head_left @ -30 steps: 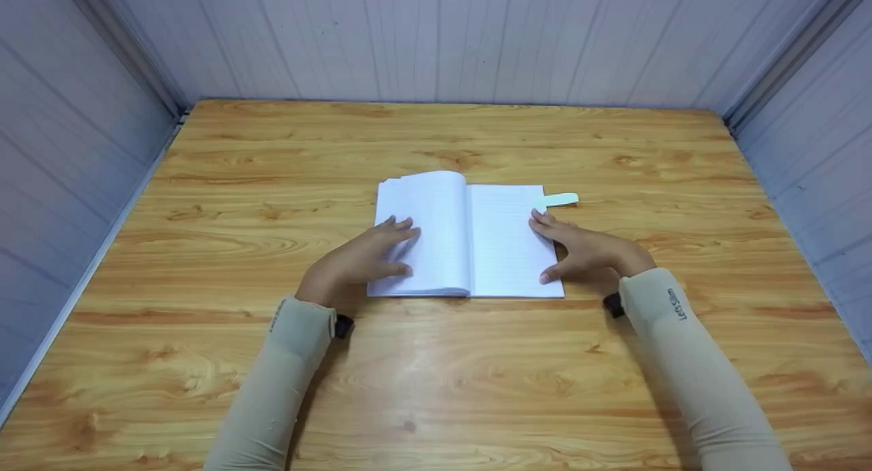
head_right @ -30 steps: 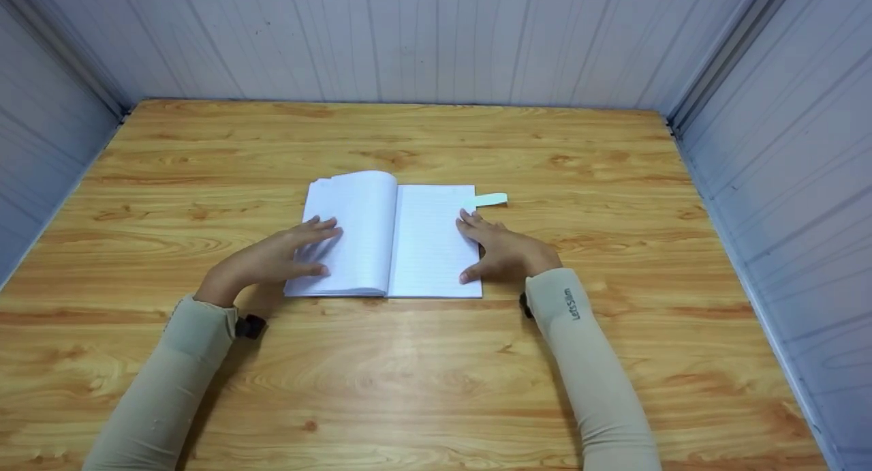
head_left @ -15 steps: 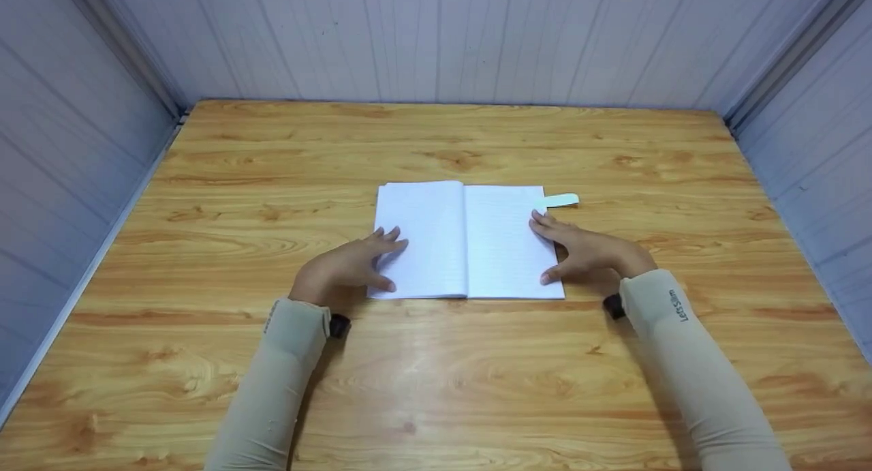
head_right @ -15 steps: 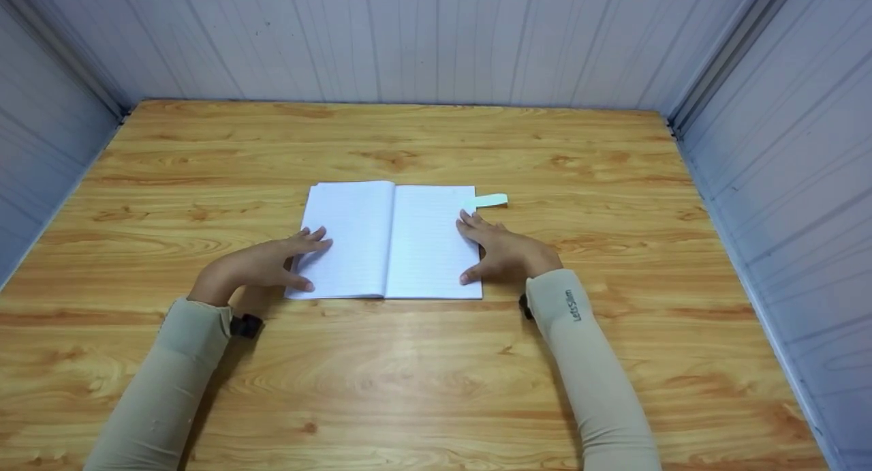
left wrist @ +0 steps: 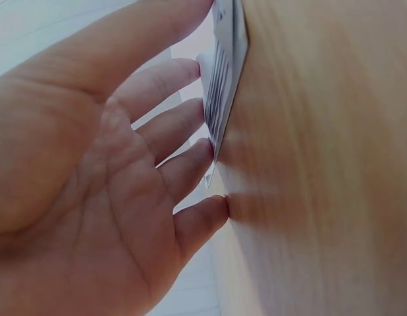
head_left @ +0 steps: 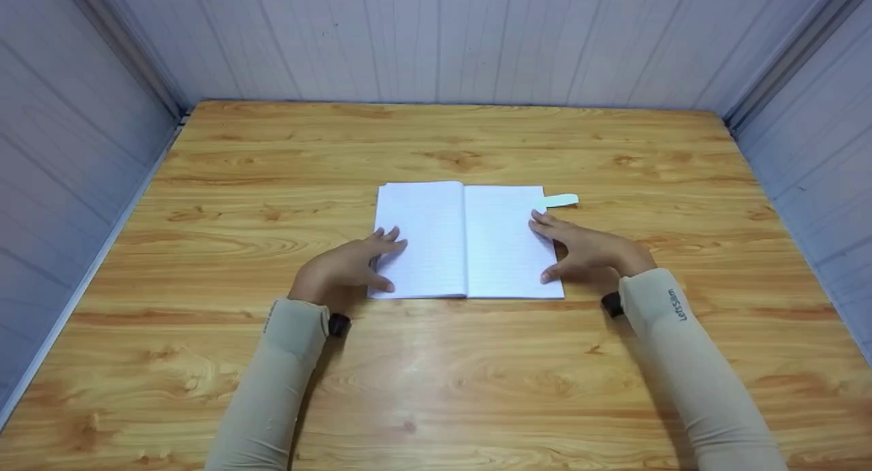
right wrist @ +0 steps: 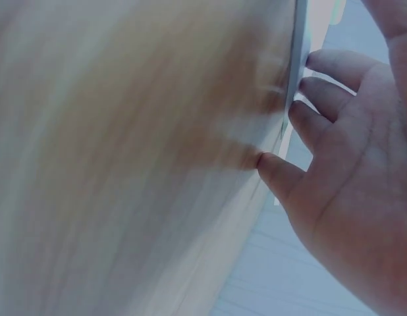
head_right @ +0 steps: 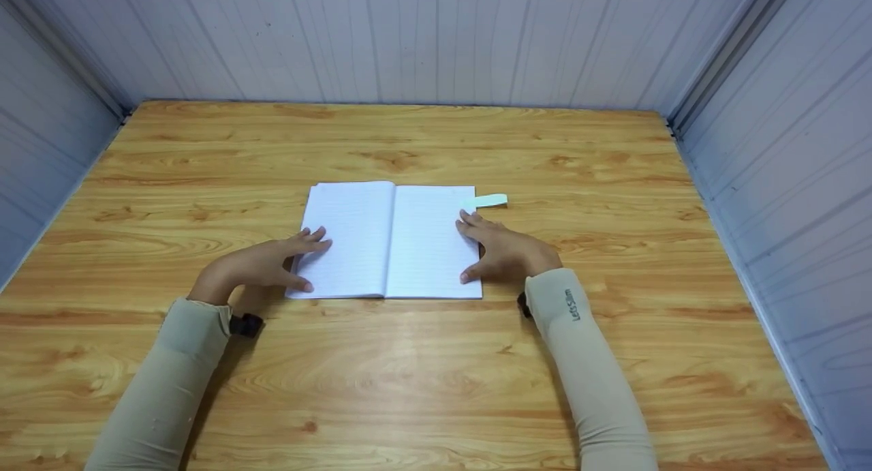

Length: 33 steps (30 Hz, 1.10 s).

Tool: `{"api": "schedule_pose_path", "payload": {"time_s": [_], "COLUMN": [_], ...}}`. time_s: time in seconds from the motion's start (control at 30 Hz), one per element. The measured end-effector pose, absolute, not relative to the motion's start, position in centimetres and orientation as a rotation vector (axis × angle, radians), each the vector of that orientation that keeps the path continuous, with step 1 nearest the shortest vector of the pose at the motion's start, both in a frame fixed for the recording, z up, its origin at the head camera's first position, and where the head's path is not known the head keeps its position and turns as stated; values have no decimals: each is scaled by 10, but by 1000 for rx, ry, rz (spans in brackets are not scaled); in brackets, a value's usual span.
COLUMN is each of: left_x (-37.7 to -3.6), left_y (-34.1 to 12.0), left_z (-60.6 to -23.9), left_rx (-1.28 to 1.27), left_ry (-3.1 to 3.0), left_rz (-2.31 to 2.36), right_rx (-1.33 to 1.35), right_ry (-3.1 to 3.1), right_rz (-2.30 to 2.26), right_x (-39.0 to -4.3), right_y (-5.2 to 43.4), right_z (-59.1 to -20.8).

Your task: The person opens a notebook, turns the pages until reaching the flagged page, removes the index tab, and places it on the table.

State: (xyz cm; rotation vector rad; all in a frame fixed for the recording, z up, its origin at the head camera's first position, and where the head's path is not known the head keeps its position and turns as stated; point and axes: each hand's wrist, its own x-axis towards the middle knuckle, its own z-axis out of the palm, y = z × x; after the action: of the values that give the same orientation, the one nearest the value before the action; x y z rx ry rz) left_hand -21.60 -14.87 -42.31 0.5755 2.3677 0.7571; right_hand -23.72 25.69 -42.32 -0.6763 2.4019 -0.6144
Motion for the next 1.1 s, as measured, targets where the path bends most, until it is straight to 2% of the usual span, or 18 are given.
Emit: {"api": "schedule_pose_path", "payload": {"time_s": [0.57, 1.1], "left_x": [-218, -216], "left_y": [-148, -149], "left_z": [-421, -423], "left_rx": [557, 606], "left_ry": [2381, 2367], "left_rz": [732, 758], "right_rx": [-611, -384], "right_ry": [2482, 2782], "right_rz": [-815, -1097], "right_x": [-249, -259], "right_y": [260, 258], "right_z": [-415, -421]}}
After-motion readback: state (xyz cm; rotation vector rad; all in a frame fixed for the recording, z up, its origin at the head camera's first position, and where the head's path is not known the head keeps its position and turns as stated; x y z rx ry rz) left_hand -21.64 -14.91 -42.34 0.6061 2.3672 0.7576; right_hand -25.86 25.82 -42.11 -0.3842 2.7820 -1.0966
